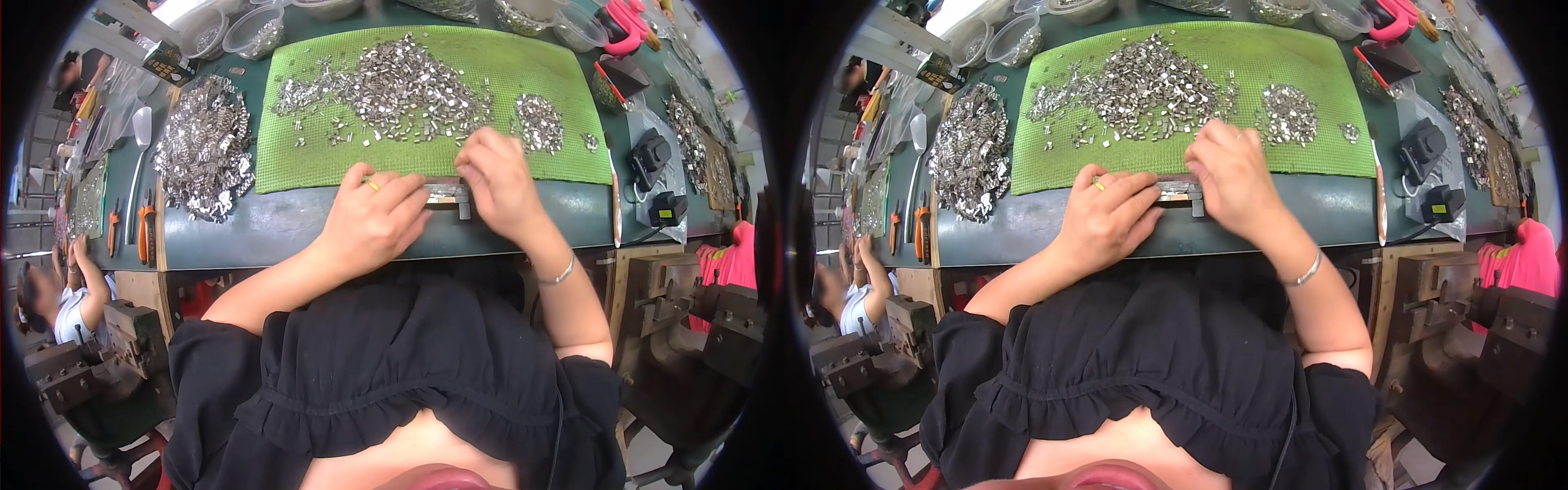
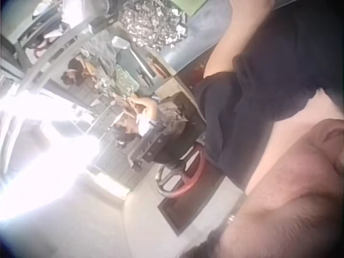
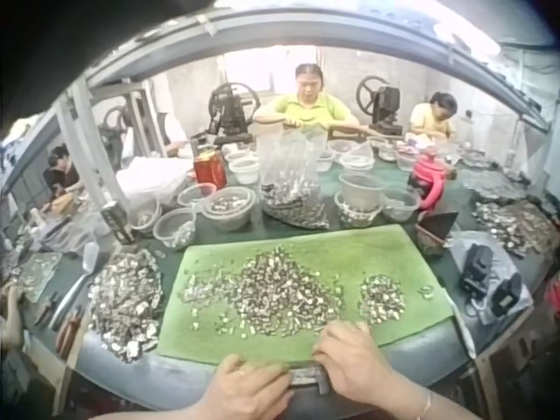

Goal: Sorting small metal parts and loading them into a metal guide rail.

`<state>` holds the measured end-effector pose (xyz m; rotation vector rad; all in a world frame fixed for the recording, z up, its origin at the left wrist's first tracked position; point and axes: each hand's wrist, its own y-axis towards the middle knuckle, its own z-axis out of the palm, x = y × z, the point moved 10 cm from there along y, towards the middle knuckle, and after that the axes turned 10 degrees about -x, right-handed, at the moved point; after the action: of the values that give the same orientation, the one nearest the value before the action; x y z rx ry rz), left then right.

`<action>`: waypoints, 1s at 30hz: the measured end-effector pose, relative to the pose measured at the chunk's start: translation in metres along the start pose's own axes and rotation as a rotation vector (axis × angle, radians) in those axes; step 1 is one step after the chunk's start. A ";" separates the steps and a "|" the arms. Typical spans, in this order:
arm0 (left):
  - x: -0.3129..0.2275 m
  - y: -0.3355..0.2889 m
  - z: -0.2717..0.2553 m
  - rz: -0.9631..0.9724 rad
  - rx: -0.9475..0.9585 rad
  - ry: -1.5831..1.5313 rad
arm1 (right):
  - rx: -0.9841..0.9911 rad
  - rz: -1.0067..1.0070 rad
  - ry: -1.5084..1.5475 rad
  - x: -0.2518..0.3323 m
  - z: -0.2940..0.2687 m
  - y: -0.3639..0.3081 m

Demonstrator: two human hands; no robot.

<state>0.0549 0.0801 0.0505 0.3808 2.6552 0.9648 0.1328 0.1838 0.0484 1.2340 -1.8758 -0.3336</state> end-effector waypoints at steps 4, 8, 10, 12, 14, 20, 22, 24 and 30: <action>0.007 -0.004 -0.002 -0.042 0.045 -0.093 | 0.061 0.075 0.135 0.017 0.008 -0.003; 0.013 -0.009 -0.002 -0.129 0.055 -0.167 | 0.165 0.082 0.129 0.022 0.018 -0.003; 0.015 -0.009 -0.001 -0.140 0.055 -0.173 | 0.180 0.079 0.102 0.022 0.023 -0.002; 0.018 -0.011 0.000 -0.162 0.072 -0.191 | 0.164 0.029 0.022 0.023 0.026 -0.003; 0.017 -0.011 -0.001 -0.157 0.066 -0.193 | 0.172 -0.002 -0.005 0.026 0.028 -0.003; 0.016 -0.012 -0.001 -0.148 0.098 -0.234 | 0.066 -0.239 -0.176 0.046 0.018 -0.018; 0.015 -0.012 -0.005 -0.123 0.108 -0.264 | 0.018 -0.307 -0.295 0.055 0.013 -0.033; 0.022 -0.019 -0.012 -0.173 0.136 -0.249 | 0.035 -0.259 -0.347 0.060 0.008 -0.039; 0.043 -0.066 -0.049 -0.234 0.069 -0.016 | -0.043 0.077 -0.039 0.006 -0.040 -0.013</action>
<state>-0.0122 0.0174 0.0357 0.0883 2.6496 0.7959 0.1709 0.1815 0.0680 1.1310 -1.9340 -0.3573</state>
